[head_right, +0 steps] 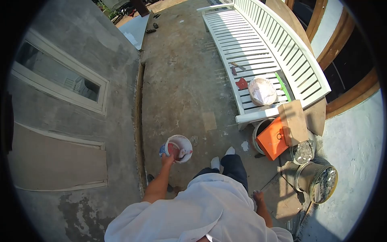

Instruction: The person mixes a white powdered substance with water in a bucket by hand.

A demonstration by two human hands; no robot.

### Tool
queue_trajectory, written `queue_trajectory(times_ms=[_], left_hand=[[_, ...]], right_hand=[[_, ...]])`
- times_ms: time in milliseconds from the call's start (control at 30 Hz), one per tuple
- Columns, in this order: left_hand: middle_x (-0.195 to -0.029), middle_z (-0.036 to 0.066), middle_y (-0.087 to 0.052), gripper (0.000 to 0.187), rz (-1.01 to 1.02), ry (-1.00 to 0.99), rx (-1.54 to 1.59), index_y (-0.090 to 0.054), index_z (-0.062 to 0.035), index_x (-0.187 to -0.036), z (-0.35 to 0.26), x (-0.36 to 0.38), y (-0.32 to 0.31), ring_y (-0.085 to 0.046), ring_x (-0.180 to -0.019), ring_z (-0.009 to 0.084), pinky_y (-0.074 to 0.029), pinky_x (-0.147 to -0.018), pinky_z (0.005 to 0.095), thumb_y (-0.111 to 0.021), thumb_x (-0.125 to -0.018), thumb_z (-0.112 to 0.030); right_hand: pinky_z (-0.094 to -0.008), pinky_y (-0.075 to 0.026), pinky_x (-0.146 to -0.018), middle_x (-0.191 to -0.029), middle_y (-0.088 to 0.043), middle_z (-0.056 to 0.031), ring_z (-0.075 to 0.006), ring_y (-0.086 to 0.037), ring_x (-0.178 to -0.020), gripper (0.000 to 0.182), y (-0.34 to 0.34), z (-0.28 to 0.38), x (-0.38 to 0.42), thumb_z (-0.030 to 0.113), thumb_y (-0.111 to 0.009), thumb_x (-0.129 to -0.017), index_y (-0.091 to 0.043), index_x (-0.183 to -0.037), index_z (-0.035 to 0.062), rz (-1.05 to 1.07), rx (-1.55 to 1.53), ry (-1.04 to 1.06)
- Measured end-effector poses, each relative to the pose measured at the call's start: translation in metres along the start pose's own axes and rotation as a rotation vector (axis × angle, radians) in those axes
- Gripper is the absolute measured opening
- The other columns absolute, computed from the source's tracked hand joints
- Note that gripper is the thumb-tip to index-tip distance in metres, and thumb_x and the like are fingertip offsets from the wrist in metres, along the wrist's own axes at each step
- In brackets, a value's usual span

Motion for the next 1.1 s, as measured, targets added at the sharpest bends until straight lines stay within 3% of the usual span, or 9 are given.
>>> queue_trajectory(times_ms=[133, 267, 367, 533, 667, 733, 833, 1033, 1100], left_hand=[[-0.080, 0.015, -0.063, 0.042, 0.132, -0.034, 0.240, -0.046, 0.0008, -0.111, -0.128, -0.010, -0.030, -0.063, -0.056, 0.0201, -0.048, -0.045, 0.0324, -0.064, -0.084, -0.026], [-0.071, 0.010, -0.061, 0.035, 0.335, 0.126, 0.466, -0.046, -0.0012, -0.107, -0.247, 0.016, -0.048, -0.058, -0.049, 0.0147, -0.041, -0.040, 0.0271, -0.061, -0.084, -0.022], [-0.068, 0.009, -0.059, 0.033, 0.397, 0.172, 0.575, -0.046, -0.0021, -0.105, -0.323, 0.026, -0.057, -0.057, -0.049, 0.0145, -0.039, -0.039, 0.0262, -0.061, -0.083, -0.022], [-0.067, 0.016, -0.062, 0.032, 0.500, 0.103, 0.583, -0.041, 0.0016, -0.107, -0.421, 0.014, -0.087, -0.062, -0.049, 0.0208, -0.042, -0.037, 0.0263, -0.057, -0.083, -0.014], [-0.065, 0.015, -0.062, 0.033, 0.561, 0.018, 0.553, -0.039, 0.0008, -0.105, -0.468, -0.005, -0.122, -0.063, -0.049, 0.0212, -0.041, -0.037, 0.0251, -0.056, -0.082, -0.014], [-0.076, 0.017, -0.061, 0.031, 0.571, 0.034, 0.473, -0.039, -0.0027, -0.103, -0.488, -0.015, -0.139, -0.064, -0.054, 0.0214, -0.041, -0.039, 0.0254, -0.058, -0.086, -0.021], [-0.079, 0.020, -0.062, 0.034, 0.554, 0.041, 0.474, -0.038, -0.0006, -0.107, -0.523, -0.013, -0.152, -0.065, -0.058, 0.0258, -0.042, -0.040, 0.0249, -0.057, -0.086, -0.019], [-0.085, 0.022, -0.063, 0.034, 0.658, 0.038, 0.418, -0.041, 0.0017, -0.109, -0.576, -0.024, -0.207, -0.066, -0.063, 0.0278, -0.045, -0.045, 0.0246, -0.056, -0.086, -0.019], [-0.086, 0.021, -0.063, 0.033, 0.707, 0.044, 0.397, -0.042, 0.0015, -0.109, -0.592, -0.036, -0.226, -0.067, -0.066, 0.0278, -0.047, -0.047, 0.0250, -0.056, -0.087, -0.019]], right_hand=[[-0.0341, -0.050, -0.058, -0.083, -0.067, -0.0135, -0.0213, -0.065, -0.069, 0.026, 0.009, 0.051, -0.037, 0.016, -0.054, -0.090, -0.062, -0.102, -0.0050, -0.039, -0.140, -0.171], [-0.0320, -0.047, -0.055, -0.086, -0.067, -0.0115, -0.0191, -0.064, -0.070, 0.027, 0.024, 0.099, -0.067, 0.020, -0.052, -0.092, -0.060, -0.107, -0.0009, -0.086, -0.327, -0.293], [-0.0304, -0.044, -0.054, -0.088, -0.068, -0.0098, -0.0173, -0.063, -0.070, 0.029, 0.033, 0.119, -0.094, 0.024, -0.051, -0.093, -0.059, -0.111, 0.0028, -0.102, -0.510, -0.347], [-0.0277, -0.040, -0.050, -0.092, -0.068, -0.0069, -0.0143, -0.061, -0.070, 0.032, 0.045, 0.140, -0.129, 0.030, -0.049, -0.095, -0.057, -0.118, 0.0090, -0.170, -0.746, -0.447], [-0.0269, -0.038, -0.050, -0.096, -0.067, -0.0046, -0.0139, -0.061, -0.075, 0.033, 0.044, 0.126, -0.126, 0.032, -0.047, -0.096, -0.056, -0.119, 0.0115, -0.290, -0.893, -0.546], [-0.0268, -0.038, -0.050, -0.097, -0.067, -0.0049, -0.0141, -0.062, -0.074, 0.032, 0.037, 0.121, -0.114, 0.031, -0.047, -0.096, -0.056, -0.120, 0.0115, -0.366, -0.957, -0.595], [-0.0292, -0.038, -0.054, -0.104, -0.065, -0.0064, -0.0156, -0.062, -0.081, 0.035, 0.005, 0.107, -0.090, 0.034, -0.049, -0.095, -0.053, -0.123, 0.0141, -0.468, -1.074, -0.663], [-0.0306, -0.047, -0.061, -0.103, -0.066, -0.0105, -0.0200, -0.065, -0.085, 0.034, -0.085, 0.119, -0.052, 0.027, -0.048, -0.096, -0.055, -0.121, 0.0045, -0.563, -1.202, -0.823], [-0.0316, -0.050, -0.066, -0.102, -0.066, -0.0113, -0.0215, -0.066, -0.086, 0.034, -0.107, 0.133, -0.046, 0.024, -0.049, -0.096, -0.056, -0.120, 0.0013, -0.703, -1.269, -0.830]])
Point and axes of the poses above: each hand's wrist, its own x-axis away from the middle knuckle, its own y-axis out of the back of the hand, z = x × y, the point moved 6 cm from there along -x, towards the middle knuckle
